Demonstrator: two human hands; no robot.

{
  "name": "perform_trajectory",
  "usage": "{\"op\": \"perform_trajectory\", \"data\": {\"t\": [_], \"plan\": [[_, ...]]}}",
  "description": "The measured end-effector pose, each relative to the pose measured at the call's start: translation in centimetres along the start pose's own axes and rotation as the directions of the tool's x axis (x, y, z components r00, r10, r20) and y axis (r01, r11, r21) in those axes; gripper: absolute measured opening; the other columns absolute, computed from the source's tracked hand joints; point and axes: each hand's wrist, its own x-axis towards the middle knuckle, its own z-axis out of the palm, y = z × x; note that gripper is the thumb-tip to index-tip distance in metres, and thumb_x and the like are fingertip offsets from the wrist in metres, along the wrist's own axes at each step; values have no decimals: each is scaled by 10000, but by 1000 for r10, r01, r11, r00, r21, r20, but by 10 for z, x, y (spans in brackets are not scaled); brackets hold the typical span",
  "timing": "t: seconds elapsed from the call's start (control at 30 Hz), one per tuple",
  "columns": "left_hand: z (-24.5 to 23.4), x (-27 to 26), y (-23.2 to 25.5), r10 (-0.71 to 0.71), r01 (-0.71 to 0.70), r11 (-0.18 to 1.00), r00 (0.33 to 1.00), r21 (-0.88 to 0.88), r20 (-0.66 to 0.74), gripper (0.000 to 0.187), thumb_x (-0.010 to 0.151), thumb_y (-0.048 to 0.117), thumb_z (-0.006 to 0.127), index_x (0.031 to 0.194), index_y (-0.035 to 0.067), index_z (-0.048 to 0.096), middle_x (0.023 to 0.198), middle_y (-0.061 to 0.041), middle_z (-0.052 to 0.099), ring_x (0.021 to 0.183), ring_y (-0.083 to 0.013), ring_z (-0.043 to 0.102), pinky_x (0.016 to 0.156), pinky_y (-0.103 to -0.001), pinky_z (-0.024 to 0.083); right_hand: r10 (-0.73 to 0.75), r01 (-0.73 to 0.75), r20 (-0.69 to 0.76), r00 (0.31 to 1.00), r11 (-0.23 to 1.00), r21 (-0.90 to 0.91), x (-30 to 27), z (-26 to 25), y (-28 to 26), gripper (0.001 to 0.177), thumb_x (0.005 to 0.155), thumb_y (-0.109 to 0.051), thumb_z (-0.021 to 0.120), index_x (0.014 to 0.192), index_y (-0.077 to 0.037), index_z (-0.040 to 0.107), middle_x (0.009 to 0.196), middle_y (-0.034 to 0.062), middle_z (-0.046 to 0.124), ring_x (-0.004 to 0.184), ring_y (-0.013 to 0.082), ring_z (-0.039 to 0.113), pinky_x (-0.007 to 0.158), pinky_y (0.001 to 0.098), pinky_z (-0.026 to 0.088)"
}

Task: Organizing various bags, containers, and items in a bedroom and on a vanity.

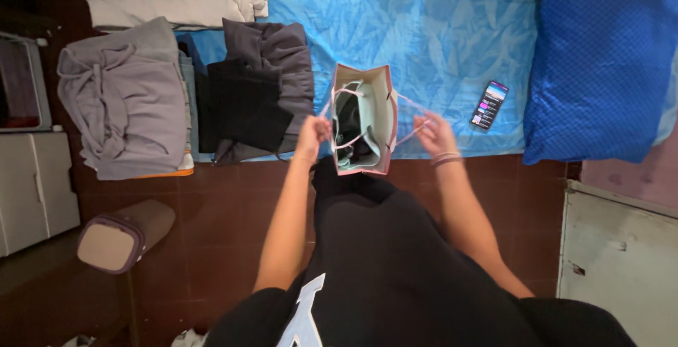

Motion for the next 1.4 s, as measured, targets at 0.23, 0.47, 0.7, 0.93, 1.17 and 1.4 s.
{"op": "perform_trajectory", "data": {"t": [0.23, 0.47, 0.7, 0.93, 1.17, 1.4], "plan": [[46, -43, 117, 215, -222, 974, 971, -52, -108, 424, 1068, 460, 605, 893, 75, 624, 697, 38, 487, 530, -66, 431, 480, -244, 385, 57, 47, 285, 957, 937, -346, -87, 112, -77, 247, 1074, -200, 617, 1112, 38, 674, 773, 13, 589, 617, 79, 476, 549, 241, 378], [111, -58, 146, 177, -184, 951, 983, 249, 52, 457, 988, 453, 585, 981, 2, 660, 703, -15, 646, 574, -102, 632, 538, -258, 530, 107, 122, 392, 914, 849, -514, -131, 196, -41, 266, 1074, -182, 555, 1158, 58, 633, 987, 92, 684, 820, 105, 634, 720, 267, 526], [170, -60, 130, 251, -325, 919, 920, 225, 301, 653, 1077, 594, 575, 952, -30, 720, 926, -122, 651, 823, -166, 581, 692, -353, 498, 122, 192, 390, 913, 715, -672, -89, 203, 2, 289, 1027, -131, 523, 1219, 44, 650, 1165, 126, 692, 996, 170, 695, 868, 320, 595], [133, -46, 126, 354, -365, 338, 903, 868, 243, 424, 957, 505, 625, 1268, 251, 762, 1438, -191, 511, 1304, -398, 411, 1108, -473, 337, 141, 25, 328, 934, 891, -454, -61, 197, 3, 244, 1024, -105, 528, 1145, 87, 619, 1079, 179, 665, 984, 289, 684, 873, 403, 601], [94, -75, 81, 287, -468, 338, 878, 817, 384, 1429, 465, 258, 1032, 1553, 104, 117, 1523, -262, 277, 1367, -481, 354, 1080, -548, 326, 104, -94, 140, 985, 993, -74, -43, 206, 2, 146, 937, -69, 619, 1005, 35, 542, 982, 165, 606, 999, 310, 669, 929, 529, 584], [70, -68, 46, 673, -337, -59, 682, 940, 287, 683, 619, -13, 732, 1276, 121, 605, 1224, -53, 670, 1075, -322, 647, 881, -477, 489, 120, -119, 133, 984, 993, -12, -55, 215, -3, 152, 926, -50, 642, 989, 34, 532, 891, 115, 565, 965, 284, 645, 982, 587, 588]]}}
